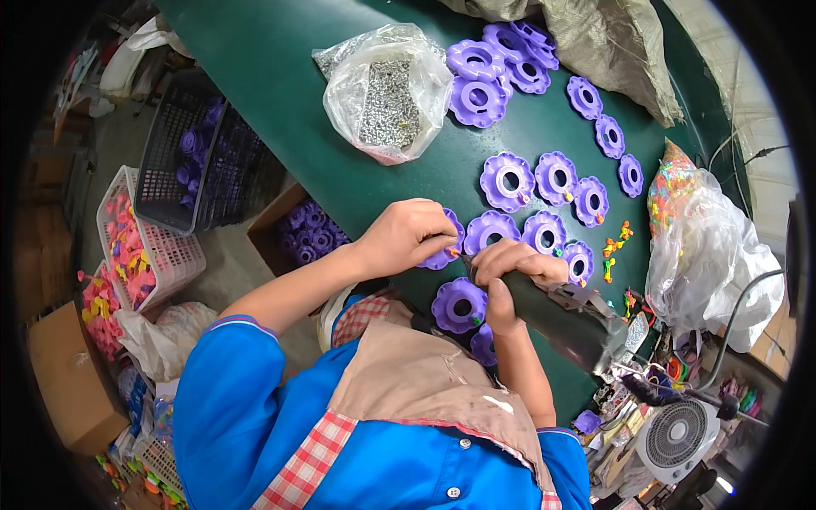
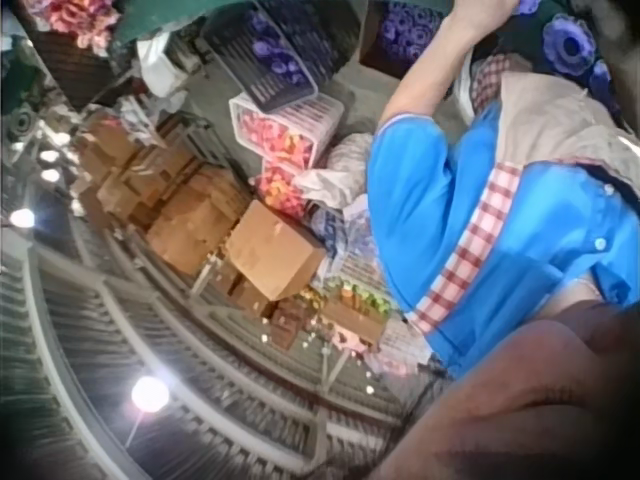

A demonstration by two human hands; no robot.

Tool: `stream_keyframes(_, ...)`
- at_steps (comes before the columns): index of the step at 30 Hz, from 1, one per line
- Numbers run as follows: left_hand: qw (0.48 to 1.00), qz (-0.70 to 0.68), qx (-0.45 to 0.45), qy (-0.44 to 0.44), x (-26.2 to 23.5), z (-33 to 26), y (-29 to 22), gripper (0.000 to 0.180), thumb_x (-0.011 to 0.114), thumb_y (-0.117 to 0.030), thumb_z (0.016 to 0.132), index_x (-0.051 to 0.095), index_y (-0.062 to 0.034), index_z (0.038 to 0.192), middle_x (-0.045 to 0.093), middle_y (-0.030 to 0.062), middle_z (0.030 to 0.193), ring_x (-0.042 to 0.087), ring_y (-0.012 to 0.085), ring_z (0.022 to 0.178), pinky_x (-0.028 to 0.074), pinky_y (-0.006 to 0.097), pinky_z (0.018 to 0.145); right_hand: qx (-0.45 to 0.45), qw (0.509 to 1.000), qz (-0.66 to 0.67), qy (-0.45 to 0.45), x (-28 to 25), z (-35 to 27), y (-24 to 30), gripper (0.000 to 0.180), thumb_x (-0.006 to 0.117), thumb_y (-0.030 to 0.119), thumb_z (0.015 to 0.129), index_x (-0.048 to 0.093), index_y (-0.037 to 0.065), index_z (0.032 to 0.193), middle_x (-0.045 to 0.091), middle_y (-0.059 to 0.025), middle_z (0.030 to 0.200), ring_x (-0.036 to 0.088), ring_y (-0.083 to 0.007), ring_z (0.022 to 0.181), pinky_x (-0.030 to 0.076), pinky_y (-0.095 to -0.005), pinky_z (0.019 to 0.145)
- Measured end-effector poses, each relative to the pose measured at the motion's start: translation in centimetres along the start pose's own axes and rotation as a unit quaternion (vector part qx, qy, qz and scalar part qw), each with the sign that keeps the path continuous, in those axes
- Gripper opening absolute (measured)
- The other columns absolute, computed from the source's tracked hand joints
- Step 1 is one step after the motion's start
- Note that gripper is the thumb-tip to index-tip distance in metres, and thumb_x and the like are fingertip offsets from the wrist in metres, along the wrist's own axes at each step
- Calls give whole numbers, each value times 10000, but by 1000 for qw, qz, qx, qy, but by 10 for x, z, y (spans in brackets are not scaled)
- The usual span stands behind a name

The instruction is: The person assembles purple flower-shaped plastic pieces by inserting small colorful plastic components into their centers and securing them with a hot glue gun. They repeatedly pick up pieces, apply glue, and place them on the table.

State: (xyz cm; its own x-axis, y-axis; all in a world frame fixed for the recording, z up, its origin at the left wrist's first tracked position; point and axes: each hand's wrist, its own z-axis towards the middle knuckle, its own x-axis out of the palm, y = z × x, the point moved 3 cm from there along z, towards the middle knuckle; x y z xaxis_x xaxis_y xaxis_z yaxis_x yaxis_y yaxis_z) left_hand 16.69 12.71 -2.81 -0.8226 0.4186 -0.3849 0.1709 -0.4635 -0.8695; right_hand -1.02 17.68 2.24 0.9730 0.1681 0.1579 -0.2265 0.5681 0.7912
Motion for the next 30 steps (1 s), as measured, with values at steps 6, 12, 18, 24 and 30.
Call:
stream_keyframes(6, 1000, 23, 15, -3, 3, 2, -3, 87, 806, -80, 868, 766, -33, 929, 714, 104, 843, 675, 285, 776, 532, 384, 697, 43, 998, -1, -39, -4, 2, 2, 428, 712, 51, 931, 446, 105, 1262, 607, -99, 727, 587, -226, 622, 554, -397, 632)
stream_keyframes(12, 991, -122, -50, 11, 15, -15, -29, 99, 823, -54, 856, 790, -18, 942, 738, 98, 849, 699, 230, 774, 544, 348, 705, 8, 992, 57, -115, -13, 11, 65, 510, 663, 144, 909, 478, 132, 1384, 577, -68, 771, 558, -191, 653, 503, -382, 658)
stream_keyframes(18, 966, -242, -85, 8, 30, -17, -37, 107, 829, 5, 856, 804, -23, 956, 744, 52, 853, 650, 128, 766, 515, 298, 717, 1, 990, 64, -128, -18, 3, 89, 479, 712, 192, 936, 488, 148, 1357, 593, -61, 752, 568, -191, 639, 503, -379, 667)
stream_keyframes(24, 960, -261, -103, 7, 36, -22, -42, 133, 826, 47, 844, 794, -32, 946, 741, 48, 842, 639, 136, 789, 507, 319, 821, 17, 985, 80, -151, -18, -8, 98, 495, 757, 196, 947, 429, 187, 1317, 621, -55, 781, 614, -212, 674, 547, -414, 678)
stream_keyframes(30, 964, -252, -88, 11, 44, -25, -53, 144, 824, 49, 838, 796, -40, 948, 743, 44, 859, 646, 152, 795, 501, 346, 843, 20, 984, 70, -162, -18, -15, 106, 496, 766, 221, 955, 426, 188, 1314, 623, -56, 783, 612, -216, 660, 554, -415, 681)
